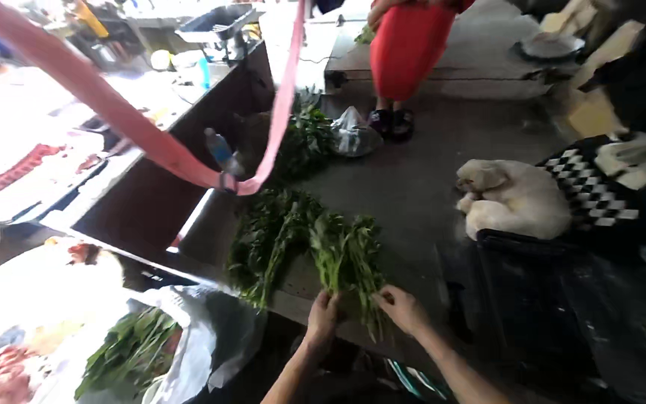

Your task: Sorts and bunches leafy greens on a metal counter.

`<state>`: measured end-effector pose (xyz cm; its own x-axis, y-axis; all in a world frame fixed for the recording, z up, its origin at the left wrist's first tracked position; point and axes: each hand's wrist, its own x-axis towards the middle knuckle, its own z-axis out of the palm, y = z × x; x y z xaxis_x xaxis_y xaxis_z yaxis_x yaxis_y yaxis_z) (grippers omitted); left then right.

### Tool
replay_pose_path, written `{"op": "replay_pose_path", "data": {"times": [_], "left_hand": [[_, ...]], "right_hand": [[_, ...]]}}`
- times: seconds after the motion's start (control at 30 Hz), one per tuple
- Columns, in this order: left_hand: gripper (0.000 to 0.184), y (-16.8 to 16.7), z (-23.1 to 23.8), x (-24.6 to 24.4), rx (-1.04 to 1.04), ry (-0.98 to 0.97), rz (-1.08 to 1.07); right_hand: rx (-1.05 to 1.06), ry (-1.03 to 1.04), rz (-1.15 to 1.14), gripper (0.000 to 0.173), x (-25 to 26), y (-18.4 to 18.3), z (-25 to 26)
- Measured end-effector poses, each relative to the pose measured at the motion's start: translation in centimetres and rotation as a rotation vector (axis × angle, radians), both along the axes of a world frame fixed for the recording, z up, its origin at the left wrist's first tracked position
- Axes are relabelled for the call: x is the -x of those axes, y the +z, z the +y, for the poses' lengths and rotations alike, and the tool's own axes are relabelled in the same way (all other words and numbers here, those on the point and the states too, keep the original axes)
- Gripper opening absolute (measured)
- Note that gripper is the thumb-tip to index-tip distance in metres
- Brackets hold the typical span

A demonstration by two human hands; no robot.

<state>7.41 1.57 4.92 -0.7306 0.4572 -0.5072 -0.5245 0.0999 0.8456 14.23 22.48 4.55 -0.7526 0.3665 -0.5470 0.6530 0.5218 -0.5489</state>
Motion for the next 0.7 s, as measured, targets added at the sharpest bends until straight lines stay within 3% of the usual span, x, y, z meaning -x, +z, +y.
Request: {"op": "replay_pose_path", "data": {"times": [0.1,0.23,0.33,0.43,0.53,0.7], "left_hand": [[0.036,4.7,-0.8,3.5,0.115,-0.295,0.359],[0.030,8.1,-0.4,6.1,0.006,-0.324,0.591],[0.030,5.9,-1.0,6.8,0.073,-0.172,0.577],[0.033,-0.1,-3.3,6.7,0.335,-0.105,0.556],[0.049,-3.8,-6.2,6.3,0.534,-0.348,0.506],[0.072,-2.3,-7.1,6.9,0.613,-0.743,0.398]], "right_hand": [[-0.132,0.035,-0.118,0.064,-0.9,-1.0,-2.2],[-0.089,-0.088,0.075,0.045,-1.2,-1.4,-3.7],[-0.064,-0.168,0.151,0.031,-0.8,1.1,-3.4],[-0.135,-0.239,0.188,0.035,-0.9,2.6,-3.1],[-0.123,-0.289,0.117,0.038,-1.7,1.4,-3.3],[-0.023,-0.443,0.091,0.069,-3.9,-0.9,-7.5]]}}
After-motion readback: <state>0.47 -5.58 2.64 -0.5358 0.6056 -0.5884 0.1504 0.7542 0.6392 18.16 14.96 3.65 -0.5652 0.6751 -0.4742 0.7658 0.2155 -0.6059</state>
